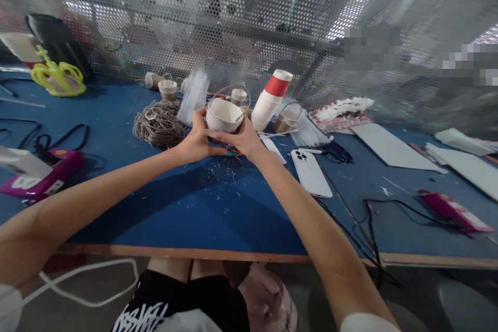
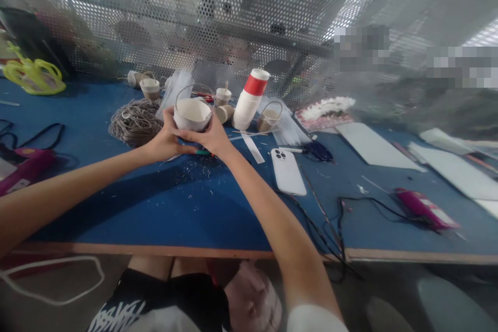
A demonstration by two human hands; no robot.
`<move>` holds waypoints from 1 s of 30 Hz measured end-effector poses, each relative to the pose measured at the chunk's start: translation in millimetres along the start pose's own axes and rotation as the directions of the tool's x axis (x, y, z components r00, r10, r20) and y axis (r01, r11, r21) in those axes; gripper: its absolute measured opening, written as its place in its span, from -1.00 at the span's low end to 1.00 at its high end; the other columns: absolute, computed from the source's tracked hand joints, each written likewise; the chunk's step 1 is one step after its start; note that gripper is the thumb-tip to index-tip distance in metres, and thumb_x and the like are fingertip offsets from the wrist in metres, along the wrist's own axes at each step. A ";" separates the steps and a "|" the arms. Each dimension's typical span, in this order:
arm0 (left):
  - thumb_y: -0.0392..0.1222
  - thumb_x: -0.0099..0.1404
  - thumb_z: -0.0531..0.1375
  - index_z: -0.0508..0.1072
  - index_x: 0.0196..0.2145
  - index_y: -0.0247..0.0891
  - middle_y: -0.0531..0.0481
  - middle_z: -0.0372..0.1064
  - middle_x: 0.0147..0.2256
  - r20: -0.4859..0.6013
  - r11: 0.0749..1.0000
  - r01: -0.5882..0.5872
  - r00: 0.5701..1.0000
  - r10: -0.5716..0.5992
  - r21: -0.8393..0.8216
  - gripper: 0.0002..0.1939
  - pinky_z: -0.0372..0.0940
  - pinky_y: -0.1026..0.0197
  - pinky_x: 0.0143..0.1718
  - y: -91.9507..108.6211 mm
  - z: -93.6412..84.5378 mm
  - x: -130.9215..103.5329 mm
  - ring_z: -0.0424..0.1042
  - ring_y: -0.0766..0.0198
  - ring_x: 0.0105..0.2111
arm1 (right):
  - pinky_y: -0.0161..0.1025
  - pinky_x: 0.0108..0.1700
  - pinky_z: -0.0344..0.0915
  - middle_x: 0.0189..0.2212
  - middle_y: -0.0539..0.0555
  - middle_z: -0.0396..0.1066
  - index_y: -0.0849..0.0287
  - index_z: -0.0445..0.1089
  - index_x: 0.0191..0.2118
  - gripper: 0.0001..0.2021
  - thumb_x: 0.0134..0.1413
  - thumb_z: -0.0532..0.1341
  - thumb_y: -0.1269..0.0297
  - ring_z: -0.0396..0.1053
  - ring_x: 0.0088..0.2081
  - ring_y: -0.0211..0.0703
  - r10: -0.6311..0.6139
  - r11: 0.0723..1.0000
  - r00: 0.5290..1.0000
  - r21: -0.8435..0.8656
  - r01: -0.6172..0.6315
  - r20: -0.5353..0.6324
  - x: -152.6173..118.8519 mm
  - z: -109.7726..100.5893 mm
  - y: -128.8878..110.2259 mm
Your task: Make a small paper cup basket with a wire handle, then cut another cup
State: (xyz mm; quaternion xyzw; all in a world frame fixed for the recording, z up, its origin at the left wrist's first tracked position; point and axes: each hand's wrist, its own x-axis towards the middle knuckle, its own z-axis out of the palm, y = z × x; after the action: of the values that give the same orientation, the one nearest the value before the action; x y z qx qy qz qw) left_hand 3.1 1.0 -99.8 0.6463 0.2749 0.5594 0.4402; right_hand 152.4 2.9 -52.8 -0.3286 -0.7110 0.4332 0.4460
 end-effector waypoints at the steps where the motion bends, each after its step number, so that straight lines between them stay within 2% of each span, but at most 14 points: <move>1: -0.15 -0.35 0.54 0.05 0.12 -0.21 -0.26 -0.16 0.25 0.002 0.997 -0.041 0.999 0.041 0.068 0.14 -0.17 -0.18 0.36 -0.3 0.8 -0.9 -0.20 -0.25 0.32 | -0.01 0.21 0.28 0.08 0.22 0.40 0.18 0.28 0.02 -0.18 -0.44 0.48 -0.04 0.32 0.14 0.09 0.010 1.000 1.000 0.007 -0.010 0.008 0.4 -1.3 -1.7; 3: -0.03 -0.33 0.54 0.05 0.12 -0.18 -0.25 -0.10 0.20 -0.011 0.981 -0.112 0.993 0.116 0.156 0.12 -0.06 -0.19 0.32 0.9 -2.1 0.0 -0.07 -0.23 0.27 | 0.00 0.18 0.32 0.01 0.18 0.46 0.17 0.34 -0.04 -0.31 -0.37 0.47 0.00 0.37 0.09 0.08 0.028 1.000 0.999 0.007 -0.028 0.038 1.4 -6.6 -5.9; 6: 0.29 -0.02 0.34 0.16 0.05 -0.13 -0.16 0.08 0.03 -0.081 0.981 -0.136 0.986 0.148 0.141 -0.20 0.14 -0.18 0.19 8.3 -17.1 8.1 0.14 -0.10 0.13 | 0.06 0.19 0.29 -0.03 0.15 0.49 0.15 0.38 -0.07 -0.36 -0.38 0.47 0.05 0.39 0.07 0.09 0.029 0.999 0.999 0.015 -0.030 0.031 1.9 -14.3 -10.1; 8: 0.40 0.13 0.15 0.27 -0.07 -0.14 -0.12 0.11 -0.07 -0.166 0.975 -0.147 0.971 0.175 0.166 -0.37 0.11 -0.19 0.18 17.0 -29.8 15.4 0.17 -0.07 0.07 | 0.09 0.21 0.27 -0.02 0.16 0.48 0.15 0.38 -0.06 -0.34 -0.39 0.47 0.07 0.38 0.09 0.11 0.045 0.999 0.998 0.025 -0.046 0.038 1.4 -15.0 -9.5; 10: 0.36 0.17 0.13 0.40 -0.21 -0.16 -0.11 0.14 -0.12 -0.162 0.959 -0.165 0.965 0.205 0.233 -0.47 0.02 -0.15 0.23 26.4 -39.6 21.4 0.14 -0.06 0.09 | 0.12 0.22 0.25 0.00 0.16 0.47 0.14 0.37 -0.04 -0.32 -0.41 0.47 0.05 0.37 0.10 0.12 0.070 0.997 0.995 0.022 -0.072 0.069 0.1 -10.9 -5.8; 12: 0.34 0.24 0.06 0.45 -0.30 -0.21 -0.13 0.18 -0.13 -0.116 0.956 -0.172 0.972 0.204 0.237 -0.48 0.06 -0.13 0.21 34.3 -44.0 25.1 0.18 -0.04 0.07 | 0.14 0.23 0.24 0.01 0.16 0.46 0.13 0.35 -0.03 -0.27 -0.45 0.49 0.04 0.36 0.09 0.14 0.091 0.996 0.993 0.013 -0.092 0.074 -2.1 -3.2 0.2; 14: 0.27 0.29 0.04 0.45 -0.39 -0.25 -0.13 0.24 -0.15 -0.076 0.977 -0.145 0.984 0.158 0.154 -0.49 0.15 -0.10 0.16 39.7 -43.3 26.1 0.25 -0.03 0.06 | 0.13 0.24 0.22 0.01 0.18 0.45 0.14 0.32 -0.03 -0.22 -0.51 0.51 0.06 0.36 0.09 0.14 0.112 0.994 0.993 0.005 -0.112 0.048 -5.3 5.9 6.6; 17: 0.05 0.30 0.09 0.41 -0.49 -0.28 -0.11 0.34 -0.19 -0.026 0.998 -0.030 0.999 0.029 -0.048 -0.63 0.18 -0.05 0.16 45.5 -37.5 23.9 0.30 -0.01 0.08 | 0.11 0.24 0.21 0.05 0.23 0.41 0.17 0.27 -0.01 -0.20 -0.51 0.52 0.08 0.34 0.11 0.15 0.146 0.989 0.988 0.017 -0.147 0.059 -10.5 17.3 12.9; 21: -0.12 0.27 0.08 0.41 -0.51 -0.27 -0.08 0.40 -0.24 0.015 0.989 0.062 0.998 -0.060 -0.132 -0.74 0.21 -0.04 0.18 51.7 -30.8 19.4 0.35 0.04 0.07 | 0.12 0.22 0.23 0.09 0.24 0.35 0.13 0.21 0.04 -0.15 -0.46 0.50 0.03 0.31 0.13 0.16 0.149 0.983 0.986 0.093 -0.156 0.072 -14.3 24.5 12.4; 26: -0.19 0.27 0.07 0.39 -0.51 -0.28 -0.05 0.38 -0.37 -0.027 0.953 0.140 0.988 -0.152 -0.268 -0.77 0.28 -0.01 0.13 54.0 -26.2 17.8 0.44 0.07 -0.02 | 0.09 0.25 0.22 0.18 0.21 0.26 0.01 -0.04 0.22 0.03 -0.40 0.45 -0.11 0.29 0.17 0.09 0.064 0.989 0.995 0.127 -0.073 0.071 -15.7 27.9 7.3; 30: -0.25 0.32 0.01 0.41 -0.51 -0.30 -0.05 0.46 -0.28 -0.048 0.935 0.140 0.985 -0.164 -0.326 -0.70 0.36 0.04 0.06 53.6 -24.1 17.3 0.49 0.18 -0.16 | 0.14 0.24 0.21 0.22 0.21 0.19 -0.06 -0.16 0.28 0.02 -0.25 0.39 -0.13 0.25 0.21 0.09 0.001 0.996 0.997 0.090 -0.008 0.075 -17.1 29.6 8.0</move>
State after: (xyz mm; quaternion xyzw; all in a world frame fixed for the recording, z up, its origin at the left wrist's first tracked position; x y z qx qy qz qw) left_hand -23.6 -2.7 -44.8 0.5216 0.2454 0.5845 0.5711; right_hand 132.4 -18.0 -72.7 -0.2931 -0.7061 0.4781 0.4325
